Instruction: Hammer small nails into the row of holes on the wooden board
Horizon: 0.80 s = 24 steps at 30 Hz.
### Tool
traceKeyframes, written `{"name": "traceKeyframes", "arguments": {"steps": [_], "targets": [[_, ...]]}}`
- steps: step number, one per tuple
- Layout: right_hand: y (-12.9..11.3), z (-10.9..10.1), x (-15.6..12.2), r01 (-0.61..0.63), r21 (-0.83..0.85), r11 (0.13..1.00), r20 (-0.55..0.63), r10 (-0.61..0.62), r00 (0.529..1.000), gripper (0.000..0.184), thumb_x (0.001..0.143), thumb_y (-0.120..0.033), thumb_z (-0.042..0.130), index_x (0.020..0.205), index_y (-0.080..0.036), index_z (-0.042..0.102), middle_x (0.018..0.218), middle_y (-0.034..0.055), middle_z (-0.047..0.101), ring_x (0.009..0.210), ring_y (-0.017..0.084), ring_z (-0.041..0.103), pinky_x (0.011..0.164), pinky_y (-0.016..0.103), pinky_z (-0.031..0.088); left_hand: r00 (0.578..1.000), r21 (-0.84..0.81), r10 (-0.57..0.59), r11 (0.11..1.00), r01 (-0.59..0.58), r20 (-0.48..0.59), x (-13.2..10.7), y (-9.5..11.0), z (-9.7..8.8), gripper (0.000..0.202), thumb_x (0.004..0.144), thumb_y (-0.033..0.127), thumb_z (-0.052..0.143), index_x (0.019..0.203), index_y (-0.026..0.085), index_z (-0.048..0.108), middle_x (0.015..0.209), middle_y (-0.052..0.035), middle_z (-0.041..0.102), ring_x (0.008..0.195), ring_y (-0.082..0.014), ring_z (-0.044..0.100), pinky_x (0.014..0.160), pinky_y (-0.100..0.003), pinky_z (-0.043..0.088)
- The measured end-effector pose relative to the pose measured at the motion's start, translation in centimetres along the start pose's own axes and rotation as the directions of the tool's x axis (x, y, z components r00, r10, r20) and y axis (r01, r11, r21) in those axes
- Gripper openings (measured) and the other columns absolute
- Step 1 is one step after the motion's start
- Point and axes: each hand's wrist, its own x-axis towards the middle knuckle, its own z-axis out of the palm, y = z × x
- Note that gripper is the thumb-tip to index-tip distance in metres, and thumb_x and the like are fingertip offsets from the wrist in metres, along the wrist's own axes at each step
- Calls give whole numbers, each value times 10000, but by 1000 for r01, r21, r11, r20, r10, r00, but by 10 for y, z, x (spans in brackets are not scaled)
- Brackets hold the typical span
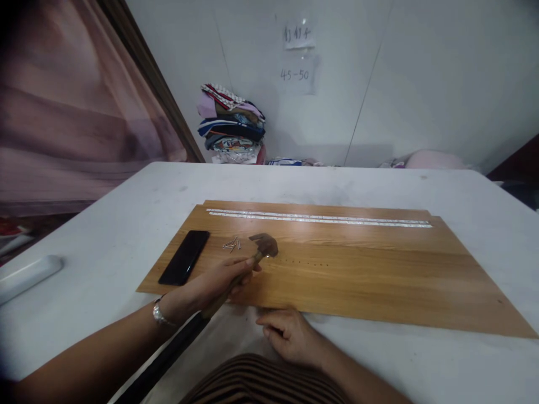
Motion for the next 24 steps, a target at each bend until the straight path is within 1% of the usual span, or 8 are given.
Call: {"name": "traceKeyframes", "arguments": {"steps": [4,9,13,17,24], "targets": [[2,1,0,-6,15,1000,-5,6,1000,290,863,-181,467,1038,-171,698,873,75,741,773,177,679,715,269,515,1000,12,-6,1000,6,-5,1,-2,0,504,790,587,507,963,123,601,627,44,469,495,-67,388,467,-214,277],[4,2,-2,-10,0,1000,-1,10,1000,294,874,-197,465,1051,-175,699,902,81,742,796,180,681,731,272,513,1000,-4,-9,1000,9,20,5,-7,1,508,773,590,528,942,114,590,656,36,485,516,-66,411,482,-212,286],[3,1,-2,21,-24,999,-22,-22,1000,288,876,-197,468,1041,-162,701,886,84,743,799,181,683,731,272,513,1000,-3,-16,1000,16,13,2,-4,1,500,785,587,518,951,120,591,652,38,484,498,-62,391,470,-214,280],[3,2,-1,23,-21,1000,-19,-24,1000,288,879,-192,468,1054,-161,695,886,78,743,791,170,682,722,258,514,1000,-16,-8,1000,8,-2,0,0,-1,504,801,590,497,984,130,588,644,43,481,485,-60,380,456,-211,271],[5,3,-2,10,-28,1000,-12,-10,1000,284,873,-180,482,1062,-160,693,909,80,746,810,175,688,744,263,514,999,-2,-33,999,33,0,4,-4,-1,503,800,578,515,979,118,609,644,34,494,486,-57,384,467,-216,269]]}}
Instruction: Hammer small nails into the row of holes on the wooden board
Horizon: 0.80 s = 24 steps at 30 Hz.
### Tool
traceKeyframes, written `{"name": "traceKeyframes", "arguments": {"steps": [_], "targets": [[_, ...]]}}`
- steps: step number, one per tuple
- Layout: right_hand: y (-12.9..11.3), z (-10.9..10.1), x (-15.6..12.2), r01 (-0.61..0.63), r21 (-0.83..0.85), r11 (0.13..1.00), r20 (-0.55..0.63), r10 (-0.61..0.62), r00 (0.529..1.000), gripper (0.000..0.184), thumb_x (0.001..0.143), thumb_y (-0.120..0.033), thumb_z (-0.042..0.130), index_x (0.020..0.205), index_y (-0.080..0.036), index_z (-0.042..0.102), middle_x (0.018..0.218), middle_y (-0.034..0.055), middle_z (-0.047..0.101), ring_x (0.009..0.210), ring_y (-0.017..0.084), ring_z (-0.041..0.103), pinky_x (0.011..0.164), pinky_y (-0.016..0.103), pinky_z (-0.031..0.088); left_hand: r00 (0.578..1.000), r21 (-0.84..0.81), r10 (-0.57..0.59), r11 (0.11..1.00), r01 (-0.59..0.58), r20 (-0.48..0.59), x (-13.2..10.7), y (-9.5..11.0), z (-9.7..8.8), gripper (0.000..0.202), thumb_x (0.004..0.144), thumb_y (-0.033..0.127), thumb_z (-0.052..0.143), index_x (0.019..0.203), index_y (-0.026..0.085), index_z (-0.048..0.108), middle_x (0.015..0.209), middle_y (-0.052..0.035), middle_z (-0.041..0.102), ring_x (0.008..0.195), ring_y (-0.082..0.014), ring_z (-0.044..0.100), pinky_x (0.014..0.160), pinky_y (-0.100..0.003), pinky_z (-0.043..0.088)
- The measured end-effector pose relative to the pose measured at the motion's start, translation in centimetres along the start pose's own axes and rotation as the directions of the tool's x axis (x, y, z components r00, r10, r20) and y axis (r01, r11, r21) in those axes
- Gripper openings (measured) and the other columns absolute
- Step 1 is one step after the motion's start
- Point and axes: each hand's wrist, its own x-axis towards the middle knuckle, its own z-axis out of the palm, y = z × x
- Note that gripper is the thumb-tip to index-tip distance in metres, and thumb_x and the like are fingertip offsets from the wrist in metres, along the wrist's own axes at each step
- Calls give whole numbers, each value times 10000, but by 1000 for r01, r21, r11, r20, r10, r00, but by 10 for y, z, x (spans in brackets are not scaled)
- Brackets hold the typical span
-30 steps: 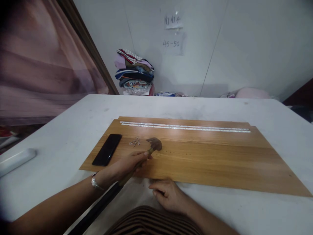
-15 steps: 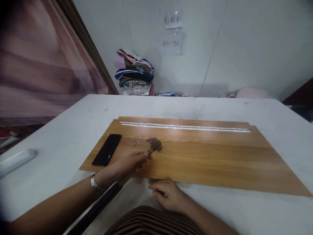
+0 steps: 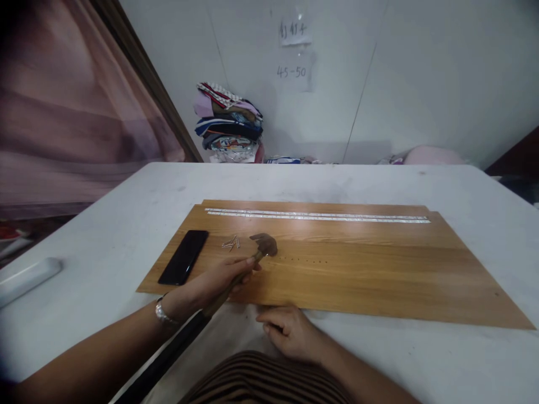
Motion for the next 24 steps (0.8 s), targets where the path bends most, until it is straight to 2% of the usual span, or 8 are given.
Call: {"name": "traceKeyframes", "arguments": {"steps": [9,14,19,24], "targets": [[-3,-2,3,33,-17,999,-10,-34,999,285,868,-180,472,1033,-144,700,820,81,738,718,170,675,667,256,506,1000,-24,12,1000,-12,4,-3,6,1,456,817,541,511,970,120,598,610,44,470,490,-60,380,466,-214,262],[0,0,1,30,-12,999,-24,-30,999,273,871,-180,483,1046,-157,691,867,79,741,764,172,679,704,263,503,1000,-43,15,999,-15,-1,-6,8,2,454,811,542,519,971,124,595,615,49,457,472,-50,372,458,-206,253],[-1,-1,2,25,-14,1000,-9,-25,1000,268,872,-176,475,1030,-169,691,827,61,731,725,157,663,678,247,495,1000,-46,-20,999,20,6,-3,3,3,455,802,543,527,963,122,589,638,47,467,475,-50,377,451,-208,250],[-4,-2,2,8,7,1000,-12,-7,1000,276,872,-183,468,1025,-170,698,842,64,735,742,158,668,689,242,499,1000,-23,0,1000,0,9,-3,3,2,472,796,554,535,949,114,605,627,41,474,479,-56,379,460,-215,256]]}}
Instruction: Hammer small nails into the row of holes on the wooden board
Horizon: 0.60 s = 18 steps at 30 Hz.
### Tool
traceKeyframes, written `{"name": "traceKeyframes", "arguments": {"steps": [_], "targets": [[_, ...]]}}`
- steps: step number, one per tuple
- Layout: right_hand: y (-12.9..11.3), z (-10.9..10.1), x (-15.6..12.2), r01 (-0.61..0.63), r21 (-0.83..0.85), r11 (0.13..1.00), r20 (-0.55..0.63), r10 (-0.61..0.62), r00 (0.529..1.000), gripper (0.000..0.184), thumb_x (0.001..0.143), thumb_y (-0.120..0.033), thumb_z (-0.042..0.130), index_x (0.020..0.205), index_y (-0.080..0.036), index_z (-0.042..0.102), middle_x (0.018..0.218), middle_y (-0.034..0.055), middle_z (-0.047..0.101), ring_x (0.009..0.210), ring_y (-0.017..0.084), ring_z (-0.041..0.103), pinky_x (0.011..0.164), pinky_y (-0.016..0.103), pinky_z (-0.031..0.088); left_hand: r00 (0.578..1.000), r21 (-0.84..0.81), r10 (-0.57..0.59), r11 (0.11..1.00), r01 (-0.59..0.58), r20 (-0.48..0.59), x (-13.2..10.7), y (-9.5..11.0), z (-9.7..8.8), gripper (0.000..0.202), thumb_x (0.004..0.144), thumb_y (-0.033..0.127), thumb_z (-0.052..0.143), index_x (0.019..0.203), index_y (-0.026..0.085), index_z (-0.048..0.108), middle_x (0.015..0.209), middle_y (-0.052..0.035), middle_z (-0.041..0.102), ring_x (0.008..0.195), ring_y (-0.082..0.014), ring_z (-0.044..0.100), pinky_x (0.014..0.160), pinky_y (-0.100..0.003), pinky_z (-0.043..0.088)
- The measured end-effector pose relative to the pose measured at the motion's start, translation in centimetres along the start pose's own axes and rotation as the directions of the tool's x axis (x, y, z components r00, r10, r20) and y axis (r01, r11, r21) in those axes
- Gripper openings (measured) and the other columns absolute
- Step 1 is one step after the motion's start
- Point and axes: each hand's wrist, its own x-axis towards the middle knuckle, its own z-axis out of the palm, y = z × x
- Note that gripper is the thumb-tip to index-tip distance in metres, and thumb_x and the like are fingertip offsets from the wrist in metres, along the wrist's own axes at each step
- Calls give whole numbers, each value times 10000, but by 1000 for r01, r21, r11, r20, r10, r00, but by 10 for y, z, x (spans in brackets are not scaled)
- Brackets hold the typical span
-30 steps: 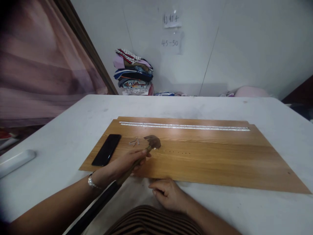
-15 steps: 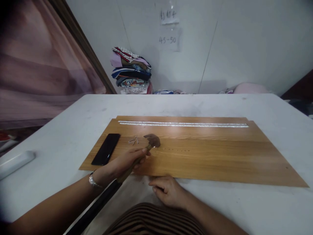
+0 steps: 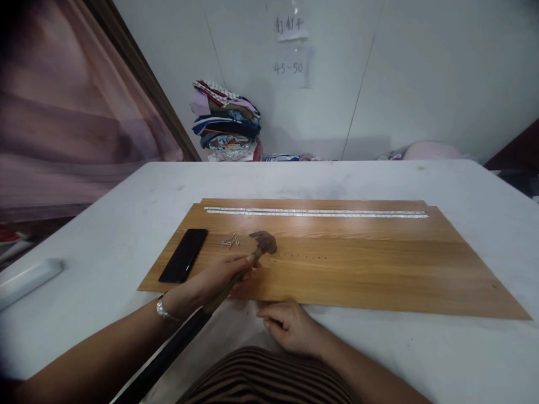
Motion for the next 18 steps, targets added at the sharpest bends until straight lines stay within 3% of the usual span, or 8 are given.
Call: {"name": "traceKeyframes", "arguments": {"steps": [18], "targets": [[0,0,-1,-26,-2,1000,17,26,1000,279,869,-173,476,1044,-167,693,857,58,738,749,157,670,693,249,511,1000,15,-1,1000,1,3,1,-1,-1,474,802,562,525,965,124,605,644,30,493,495,-64,385,471,-224,264]]}}
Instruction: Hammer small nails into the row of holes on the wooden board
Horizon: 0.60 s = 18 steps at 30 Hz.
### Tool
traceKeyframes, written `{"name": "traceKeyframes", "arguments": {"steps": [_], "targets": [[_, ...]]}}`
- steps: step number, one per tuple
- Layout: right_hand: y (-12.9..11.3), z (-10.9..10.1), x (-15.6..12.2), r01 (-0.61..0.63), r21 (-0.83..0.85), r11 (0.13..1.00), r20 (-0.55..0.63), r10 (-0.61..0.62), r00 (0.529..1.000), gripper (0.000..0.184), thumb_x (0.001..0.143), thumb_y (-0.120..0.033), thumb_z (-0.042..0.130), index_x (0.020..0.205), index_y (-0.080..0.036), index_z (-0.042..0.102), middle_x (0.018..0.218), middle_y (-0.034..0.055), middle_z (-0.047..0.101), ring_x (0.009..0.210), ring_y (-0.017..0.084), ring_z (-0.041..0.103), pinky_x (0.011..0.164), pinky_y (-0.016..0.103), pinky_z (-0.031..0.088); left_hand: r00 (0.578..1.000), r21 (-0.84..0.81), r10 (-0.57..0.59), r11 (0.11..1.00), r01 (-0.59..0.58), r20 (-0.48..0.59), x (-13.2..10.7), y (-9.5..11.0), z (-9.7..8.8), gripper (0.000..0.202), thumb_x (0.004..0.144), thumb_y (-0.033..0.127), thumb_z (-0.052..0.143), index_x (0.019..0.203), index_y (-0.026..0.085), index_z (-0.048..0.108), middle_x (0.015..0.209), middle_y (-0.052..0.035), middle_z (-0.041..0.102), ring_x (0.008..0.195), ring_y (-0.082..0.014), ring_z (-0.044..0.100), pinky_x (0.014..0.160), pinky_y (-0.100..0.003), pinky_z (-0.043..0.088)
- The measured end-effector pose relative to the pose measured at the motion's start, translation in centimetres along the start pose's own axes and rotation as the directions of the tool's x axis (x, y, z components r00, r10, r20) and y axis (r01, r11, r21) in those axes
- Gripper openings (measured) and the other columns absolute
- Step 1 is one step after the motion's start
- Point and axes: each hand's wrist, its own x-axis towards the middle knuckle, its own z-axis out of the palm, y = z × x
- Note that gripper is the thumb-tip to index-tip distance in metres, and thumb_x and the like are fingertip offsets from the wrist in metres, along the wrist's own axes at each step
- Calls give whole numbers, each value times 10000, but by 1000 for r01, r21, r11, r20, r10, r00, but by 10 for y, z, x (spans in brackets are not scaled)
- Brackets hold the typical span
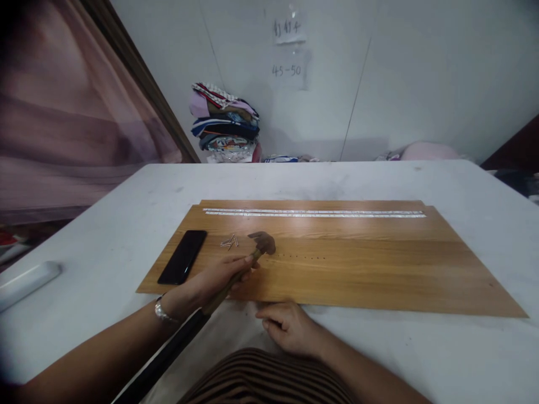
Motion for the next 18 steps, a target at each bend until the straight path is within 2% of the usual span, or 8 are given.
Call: {"name": "traceKeyframes", "arguments": {"steps": [6,11,18], "targets": [[2,0,0,24,-20,999,-15,-25,1000,281,867,-180,477,1045,-163,695,853,66,738,745,160,671,683,249,506,1000,1,7,1000,-7,-4,-3,7,0,470,802,553,522,990,128,592,629,40,478,490,-62,374,474,-220,260],[-2,-2,2,39,-26,999,-8,-39,999,285,886,-195,454,1024,-161,701,831,68,735,722,160,665,671,247,500,1000,-11,4,1000,-4,-4,-2,4,1,476,792,556,534,964,117,599,621,42,469,500,-64,379,473,-215,271],[0,0,0,-3,1,1000,11,3,1000,281,881,-185,464,1036,-173,698,839,58,729,733,156,655,687,240,498,1000,-23,-17,1000,16,-23,-2,4,4,449,806,535,529,951,117,601,611,41,466,494,-64,372,474,-223,262]]}}
